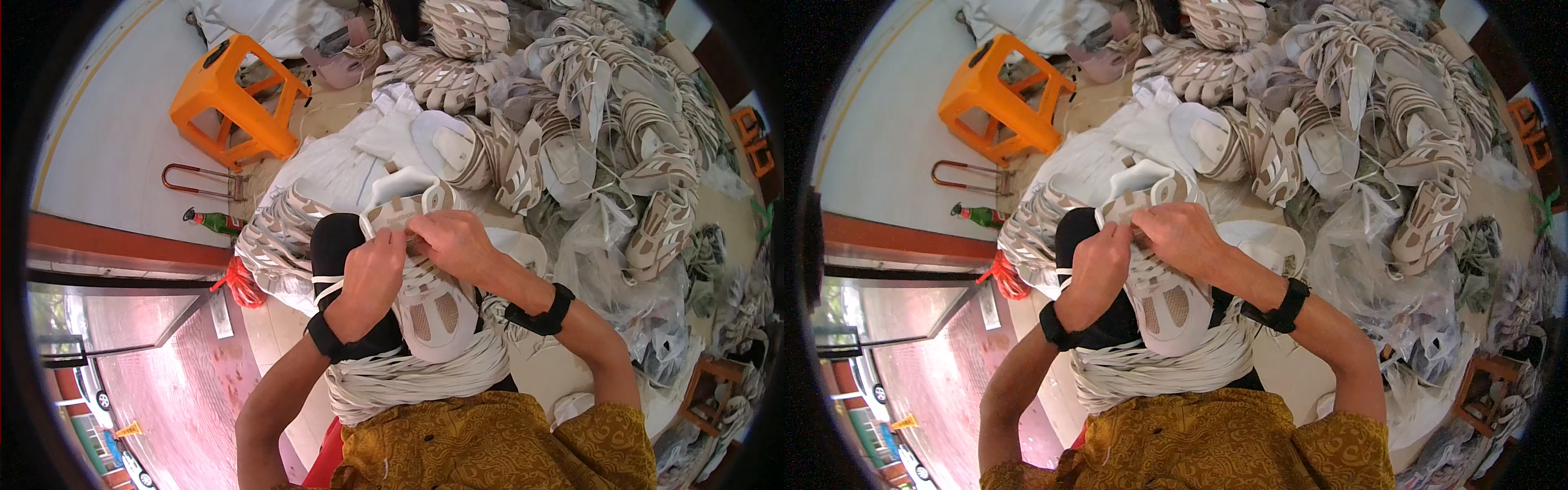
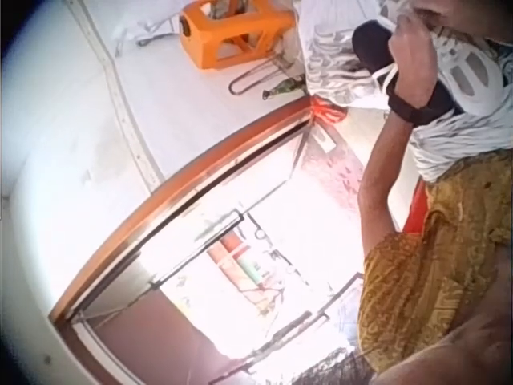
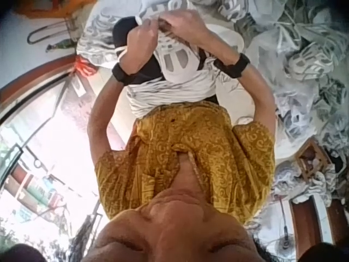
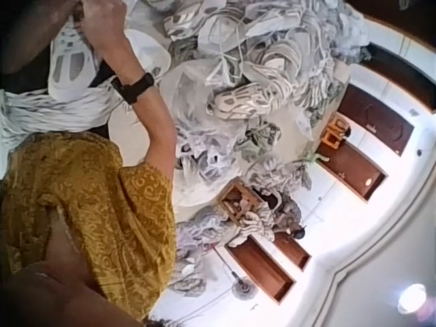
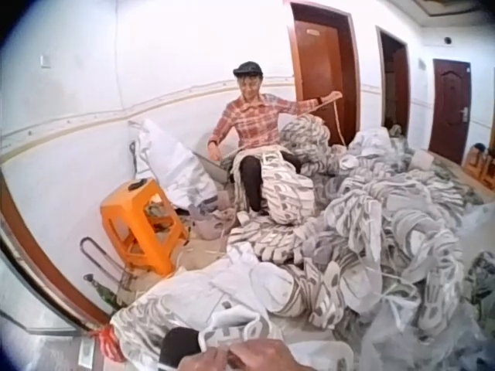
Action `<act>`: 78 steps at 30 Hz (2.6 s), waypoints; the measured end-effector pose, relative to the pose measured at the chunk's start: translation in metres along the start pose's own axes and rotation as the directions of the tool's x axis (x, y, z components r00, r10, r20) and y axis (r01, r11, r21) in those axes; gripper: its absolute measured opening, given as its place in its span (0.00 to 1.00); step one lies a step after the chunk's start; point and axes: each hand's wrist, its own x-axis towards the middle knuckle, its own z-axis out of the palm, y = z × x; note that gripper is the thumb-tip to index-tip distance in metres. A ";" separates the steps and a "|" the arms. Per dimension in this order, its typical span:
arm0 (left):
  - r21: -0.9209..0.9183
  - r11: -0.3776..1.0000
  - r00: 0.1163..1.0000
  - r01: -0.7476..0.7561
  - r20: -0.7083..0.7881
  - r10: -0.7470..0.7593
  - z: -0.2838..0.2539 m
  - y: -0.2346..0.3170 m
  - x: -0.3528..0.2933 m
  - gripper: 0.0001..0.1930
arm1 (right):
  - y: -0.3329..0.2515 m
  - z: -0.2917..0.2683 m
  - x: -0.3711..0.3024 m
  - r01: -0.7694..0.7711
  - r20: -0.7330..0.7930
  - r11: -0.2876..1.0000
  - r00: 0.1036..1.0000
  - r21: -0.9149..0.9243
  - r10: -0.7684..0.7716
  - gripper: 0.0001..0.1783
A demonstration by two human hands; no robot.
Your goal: The recorder is lacing a white sneaker while seated among large piles of shoe components.
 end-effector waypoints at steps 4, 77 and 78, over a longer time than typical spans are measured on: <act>0.024 0.999 0.996 0.042 -0.076 -0.041 0.003 0.006 0.003 0.08 | 0.004 0.007 -0.002 -0.116 -0.008 0.993 0.993 0.024 0.116 0.12; -0.172 0.985 0.991 -0.020 -0.134 -0.003 -0.006 -0.017 -0.005 0.05 | -0.014 -0.008 0.021 -0.092 0.432 0.888 0.848 -0.451 0.307 0.06; -0.173 0.985 0.991 -0.021 -0.135 -0.003 -0.005 -0.016 -0.004 0.05 | -0.014 -0.007 0.020 -0.212 0.405 0.887 0.829 -0.410 0.386 0.07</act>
